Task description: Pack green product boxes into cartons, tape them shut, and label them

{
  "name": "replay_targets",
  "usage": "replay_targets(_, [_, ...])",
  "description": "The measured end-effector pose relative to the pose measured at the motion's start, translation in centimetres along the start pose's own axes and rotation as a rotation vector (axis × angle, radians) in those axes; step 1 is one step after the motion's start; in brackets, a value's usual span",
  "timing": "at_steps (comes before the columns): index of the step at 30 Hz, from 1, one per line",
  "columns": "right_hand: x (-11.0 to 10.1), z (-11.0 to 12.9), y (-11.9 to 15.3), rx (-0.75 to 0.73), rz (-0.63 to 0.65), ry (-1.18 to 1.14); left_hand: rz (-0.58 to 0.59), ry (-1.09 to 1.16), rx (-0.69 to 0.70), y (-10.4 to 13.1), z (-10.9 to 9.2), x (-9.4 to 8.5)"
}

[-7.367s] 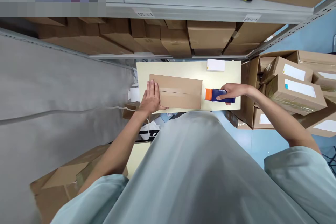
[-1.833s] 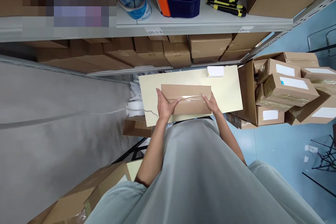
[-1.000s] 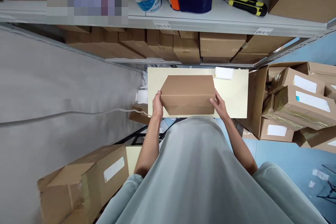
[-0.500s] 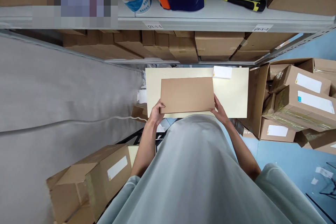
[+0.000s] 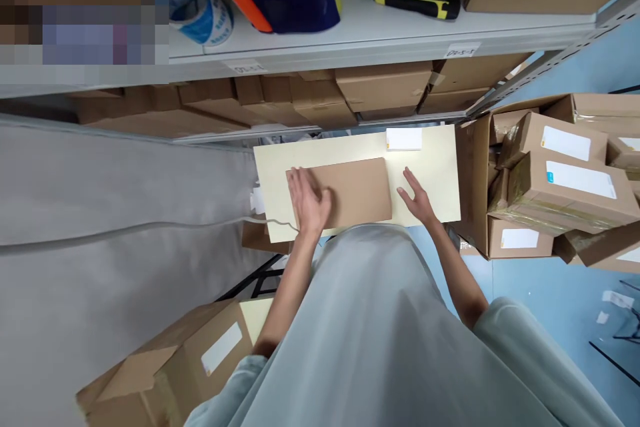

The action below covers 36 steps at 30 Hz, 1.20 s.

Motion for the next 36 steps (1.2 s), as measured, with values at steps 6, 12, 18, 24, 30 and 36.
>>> replay_targets(6, [-1.7, -0.4, -9.6, -0.155, -0.021, 0.323, 0.178, 0.114, 0.338, -2.8, -11.4, 8.0])
replay_targets(12, [4.1, -0.2, -15.6, -0.192, 0.141, 0.407, 0.227, 0.107, 0.285, -2.3, -14.2, 15.9])
replay_targets(18, [6.1, -0.6, -17.1, -0.171, 0.139, 0.482, 0.171, 0.044, 0.261, -1.7, -13.7, 16.1])
replay_targets(24, [6.2, -1.0, -17.1, -0.219, 0.127, 0.525, 0.148, 0.019, 0.267, -2.0, -13.5, 16.1])
replay_targets(30, [6.3, -1.9, -17.6, -0.211, 0.093, 0.488, 0.094, -0.104, 0.33, -1.9, -14.0, 16.0])
replay_targets(36, [6.5, -2.7, -17.8, -0.213, -0.006, 0.349, 0.092, -0.177, 0.345, -1.8, -14.2, 15.9])
Point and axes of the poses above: each hand's wrist, its own y-axis away from the middle knuckle, its own x-axis out of the palm, z = x × y, the point moved 7 cm from there along -y, towards the middle knuckle, and after that the axes turned 14 degrees about -z, right-handed, at the moved point
